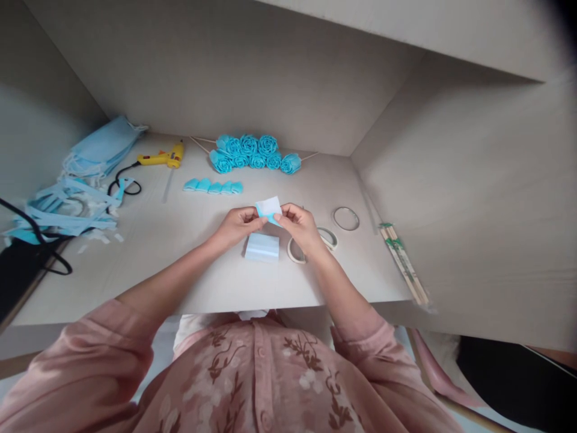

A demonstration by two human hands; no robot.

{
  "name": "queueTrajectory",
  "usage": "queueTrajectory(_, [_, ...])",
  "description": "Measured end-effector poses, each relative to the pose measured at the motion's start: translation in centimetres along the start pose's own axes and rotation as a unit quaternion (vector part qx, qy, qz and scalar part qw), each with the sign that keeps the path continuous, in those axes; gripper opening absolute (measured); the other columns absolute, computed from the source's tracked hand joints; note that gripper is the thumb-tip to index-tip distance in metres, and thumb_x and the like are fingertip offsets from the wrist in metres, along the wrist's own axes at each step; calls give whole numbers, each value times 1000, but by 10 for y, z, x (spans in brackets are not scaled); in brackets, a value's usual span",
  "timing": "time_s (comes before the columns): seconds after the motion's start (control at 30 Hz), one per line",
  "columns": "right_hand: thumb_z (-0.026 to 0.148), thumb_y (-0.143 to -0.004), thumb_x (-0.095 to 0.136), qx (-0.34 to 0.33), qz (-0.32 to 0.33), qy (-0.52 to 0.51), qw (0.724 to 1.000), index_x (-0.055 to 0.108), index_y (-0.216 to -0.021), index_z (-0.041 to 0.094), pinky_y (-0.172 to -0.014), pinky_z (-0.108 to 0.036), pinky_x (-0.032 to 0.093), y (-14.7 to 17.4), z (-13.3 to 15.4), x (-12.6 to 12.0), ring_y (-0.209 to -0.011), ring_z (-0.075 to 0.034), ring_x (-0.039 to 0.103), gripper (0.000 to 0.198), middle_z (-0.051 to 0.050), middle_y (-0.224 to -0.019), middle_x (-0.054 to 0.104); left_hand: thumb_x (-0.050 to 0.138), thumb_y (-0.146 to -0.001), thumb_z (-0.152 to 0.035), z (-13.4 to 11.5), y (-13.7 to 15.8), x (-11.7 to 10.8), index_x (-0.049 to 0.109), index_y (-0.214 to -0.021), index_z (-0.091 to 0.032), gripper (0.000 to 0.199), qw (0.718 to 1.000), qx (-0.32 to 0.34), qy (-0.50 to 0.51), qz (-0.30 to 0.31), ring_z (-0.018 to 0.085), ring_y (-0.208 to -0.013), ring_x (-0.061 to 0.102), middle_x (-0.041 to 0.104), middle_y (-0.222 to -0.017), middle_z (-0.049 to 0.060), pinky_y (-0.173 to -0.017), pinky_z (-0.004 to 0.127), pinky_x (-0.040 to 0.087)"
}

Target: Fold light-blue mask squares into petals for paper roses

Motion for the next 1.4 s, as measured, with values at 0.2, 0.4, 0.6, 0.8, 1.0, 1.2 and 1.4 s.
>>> queueTrajectory(0.2, [51,-70,73,27,-3,-40,999,60,-75,20,-62,-25,38,-2,-3,2,-63,-12,44,34,4,-64,51,70,-71,-45,-1,1,-2,60,-65,-15,32,999,-10,41,3,9,-54,46,57,-60,-1,-55,22,37])
queueTrajectory(0.4, [50,-71,73,32,16,-65,997,64,-80,19,-63,-25,39,1,0,6,-65,-12,48,34,3,-67,56,71,-71,-43,0,0,-4,62,-66,-15,29,999,0,38,-11,8,-54,44,56,-61,-1,-55,23,35])
queueTrajectory(0.6, [50,-75,70,15,9,-38,999,60,-68,19,-59,-25,37,1,-5,4,-62,-11,47,34,2,-64,53,70,-69,-42,-3,0,-4,62,-65,-15,28,1000,17,13,-8,8,-55,42,53,-59,-3,-55,23,33])
queueTrajectory(0.8, [47,-75,70,12,0,-11,1000,64,-71,18,-61,-25,39,0,-8,2,-64,-12,49,30,2,-67,57,71,-69,-44,-1,0,-6,63,-69,-15,29,1000,8,17,-25,10,-56,46,58,-63,-1,-55,23,36])
queueTrajectory(1.0, [45,-73,72,16,3,-32,999,67,-75,18,-61,-25,42,-1,-12,4,-65,-12,51,27,1,-69,60,71,-71,-48,-2,1,-6,66,-71,-16,33,999,-4,45,-28,10,-57,50,62,-65,1,-55,22,40])
queueTrajectory(1.2, [44,-74,74,17,22,-55,998,70,-81,18,-66,-26,45,-1,-17,7,-67,-12,55,27,0,-74,64,75,-67,-50,0,0,-7,67,-71,-16,36,998,-8,50,-35,10,-57,50,61,-62,0,-55,22,40])
queueTrajectory(1.4, [45,-73,74,32,28,-38,998,70,-84,18,-66,-27,47,0,-21,8,-67,-13,57,29,0,-72,64,74,-68,-49,-1,0,-9,66,-71,-16,34,998,1,43,-50,11,-57,49,58,-60,-1,-55,23,38])
Point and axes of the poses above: each hand's wrist, its own y-axis away from the middle knuckle, its own x-axis out of the palm, z = x × y, the point moved 7 cm from there along -y, towards the middle knuckle
